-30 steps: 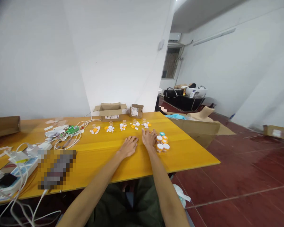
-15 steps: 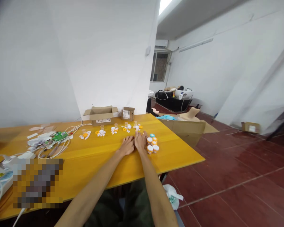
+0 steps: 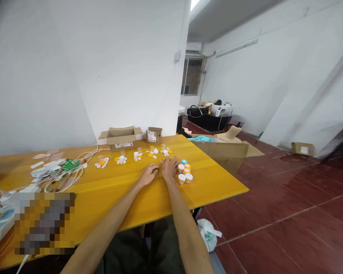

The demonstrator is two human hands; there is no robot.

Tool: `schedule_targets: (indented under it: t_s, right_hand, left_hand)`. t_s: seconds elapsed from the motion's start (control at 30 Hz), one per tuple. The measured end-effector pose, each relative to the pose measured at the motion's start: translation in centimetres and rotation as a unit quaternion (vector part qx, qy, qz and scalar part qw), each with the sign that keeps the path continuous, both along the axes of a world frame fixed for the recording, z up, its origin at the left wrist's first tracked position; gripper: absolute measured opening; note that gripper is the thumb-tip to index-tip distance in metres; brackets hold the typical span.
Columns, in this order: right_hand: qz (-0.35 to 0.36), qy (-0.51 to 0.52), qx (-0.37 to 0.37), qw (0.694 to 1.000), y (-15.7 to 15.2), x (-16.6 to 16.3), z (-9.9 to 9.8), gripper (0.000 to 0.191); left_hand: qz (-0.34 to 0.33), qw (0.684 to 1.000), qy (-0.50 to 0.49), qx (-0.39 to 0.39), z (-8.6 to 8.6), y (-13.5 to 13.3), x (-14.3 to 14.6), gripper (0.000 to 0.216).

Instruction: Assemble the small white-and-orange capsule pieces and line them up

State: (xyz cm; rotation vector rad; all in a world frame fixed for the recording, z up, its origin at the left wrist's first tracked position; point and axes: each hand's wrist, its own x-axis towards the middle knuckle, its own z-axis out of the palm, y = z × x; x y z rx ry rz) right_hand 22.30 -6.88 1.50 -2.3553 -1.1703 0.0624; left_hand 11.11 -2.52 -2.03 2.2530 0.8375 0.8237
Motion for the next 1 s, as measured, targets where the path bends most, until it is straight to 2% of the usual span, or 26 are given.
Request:
schedule_targets:
  t_s: [0.27,0.47,0.73,0.83,1.0]
  right_hand:
    - [-0.016,-0.009,-0.009,1.000,-0.1,-0.1,-0.1,0.036]
    - [-0.020,-0.037,-0.014,0.999,0.6,0.3,-0.7,0.031]
    - [-0.039,-0.003,0.013,0.999,2.4,2.4,-1.6,0.031]
    - [-0.051,-0.019,0.019,0.998,3.1,3.3,-1.7,0.031]
    - [-0.107,-0.007,0.006,0.994,4.3,4.7,-1.2,0.033]
  left_hand:
    - [-0.026,1.000,0.010,0.010,0.0,-0.6,-3.1,0.029]
    - [-0.036,0.999,0.019,0.025,0.1,-0.9,-4.8,0.028]
    - [-0.025,0.998,0.010,0.049,-0.2,-1.6,-5.2,0.024]
    - [-0.026,0.998,0.011,0.056,-0.5,-2.0,-5.4,0.024]
    - [-0.032,0.997,0.006,0.071,-1.0,-2.3,-5.5,0.022]
